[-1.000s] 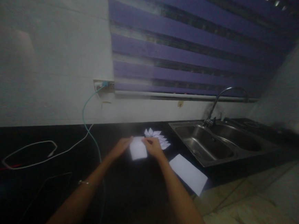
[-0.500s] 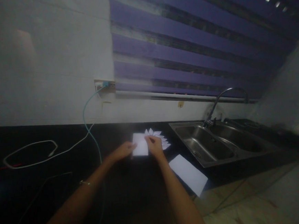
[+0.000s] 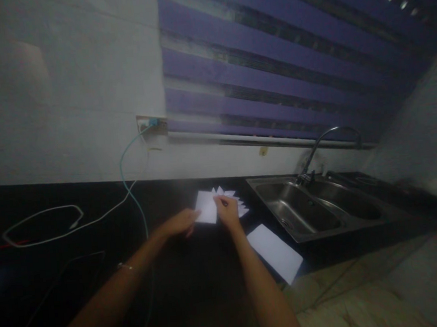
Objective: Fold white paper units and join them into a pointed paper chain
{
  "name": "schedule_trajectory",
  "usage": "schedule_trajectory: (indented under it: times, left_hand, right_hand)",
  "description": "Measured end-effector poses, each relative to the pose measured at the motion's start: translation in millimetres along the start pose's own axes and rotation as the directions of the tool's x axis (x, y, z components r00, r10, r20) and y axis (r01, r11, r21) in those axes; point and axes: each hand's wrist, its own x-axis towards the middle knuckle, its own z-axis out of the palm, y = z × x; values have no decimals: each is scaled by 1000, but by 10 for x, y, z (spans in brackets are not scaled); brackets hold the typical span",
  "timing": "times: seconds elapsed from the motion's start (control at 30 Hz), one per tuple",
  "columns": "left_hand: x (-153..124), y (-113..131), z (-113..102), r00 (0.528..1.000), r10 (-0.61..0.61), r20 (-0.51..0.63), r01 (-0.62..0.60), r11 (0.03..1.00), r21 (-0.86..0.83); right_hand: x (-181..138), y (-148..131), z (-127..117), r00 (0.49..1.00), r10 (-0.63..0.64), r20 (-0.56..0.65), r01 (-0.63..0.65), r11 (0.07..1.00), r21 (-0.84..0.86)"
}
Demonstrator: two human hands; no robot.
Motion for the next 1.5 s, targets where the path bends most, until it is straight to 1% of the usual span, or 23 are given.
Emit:
schedule_trajectory:
  times: [0.07, 0.13, 0.17, 0.23, 0.33, 0.43, 0.5, 0.6, 0.7, 0.73, 0.8, 0.87, 0.93, 1.0, 1.07, 1.1, 1.17, 1.27, 1.33, 1.43, 1.5]
  left_hand:
    - [10, -6, 4, 1000, -3, -13, 3, 1000, -13]
    - [12, 10, -1, 1000, -8, -27, 6, 998, -61]
    - [9, 25, -8, 999, -6, -54, 0, 996, -94]
    - [2, 56, -36, 990, 17, -144, -42, 983, -176]
    - [-3, 62, -102, 959, 57, -278, -147, 938, -315]
    - [9, 11, -171, 955, -1, -296, -125, 906, -405]
    - [23, -24, -202, 953, -12, -303, -128, 889, -440]
    - [39, -38, -220, 937, 3, -350, -170, 878, -448]
    - [33, -16, -222, 911, -5, -413, -201, 868, -454]
    - [25, -6, -223, 903, -10, -429, -207, 866, -456]
    - [6, 9, -228, 894, -10, -448, -221, 861, -459]
    - [-3, 18, -241, 897, -5, -442, -234, 843, -484]
    - [8, 17, -261, 913, -17, -407, -234, 796, -558]
    - [38, 8, -277, 945, -71, -318, -167, 733, -659]
    - [69, -6, -277, 969, -154, -196, -33, 701, -712]
    - [79, -14, -267, 968, -180, -175, 8, 718, -696]
    - [80, -30, -232, 973, -164, -161, 37, 804, -594]
    - [60, -51, -175, 984, -40, -173, -35, 911, -411]
    - [54, -65, -156, 980, -8, -199, -61, 938, -342]
    - [66, -90, -158, 968, 11, -252, -88, 950, -298]
    - [75, -104, -164, 964, 27, -266, -105, 954, -281]
  right_hand:
    - [2, 4, -9, 1000, 5, -1, -5, 1000, 0]
    - [7, 10, -18, 1000, 6, 17, -6, 1000, 5]
    - [9, 12, -22, 999, 4, 36, -5, 1000, 8]
    - [11, 11, -27, 996, 1, 85, -2, 1000, 18]
    - [7, -3, -29, 990, 1, 139, -6, 999, 36]
    - [2, -12, -28, 986, 1, 165, -11, 998, 60]
    - [0, 0, -18, 983, 9, 181, -24, 996, 81]
    - [-8, 45, 19, 971, 55, 231, -95, 982, 165]
    - [-23, 94, 58, 942, 130, 309, -228, 925, 305]
    - [-26, 104, 63, 935, 139, 327, -251, 909, 332]
    - [-28, 113, 61, 932, 124, 342, -247, 906, 344]
    - [-23, 116, 50, 932, 106, 345, -228, 915, 334]
    - [-17, 124, 41, 935, 113, 337, -230, 916, 330]
    - [-17, 135, 38, 937, 130, 324, -239, 915, 324]
    - [-20, 140, 40, 939, 130, 318, -233, 921, 311]
    - [-22, 138, 41, 938, 125, 322, -229, 924, 308]
    - [-21, 124, 47, 933, 118, 341, -233, 918, 320]
    - [-12, 94, 63, 916, 133, 379, -282, 885, 370]
    - [-10, 77, 76, 901, 160, 402, -334, 848, 411]
    - [-28, 57, 85, 874, 194, 446, -407, 794, 451]
    - [-50, 45, 81, 858, 187, 479, -421, 791, 444]
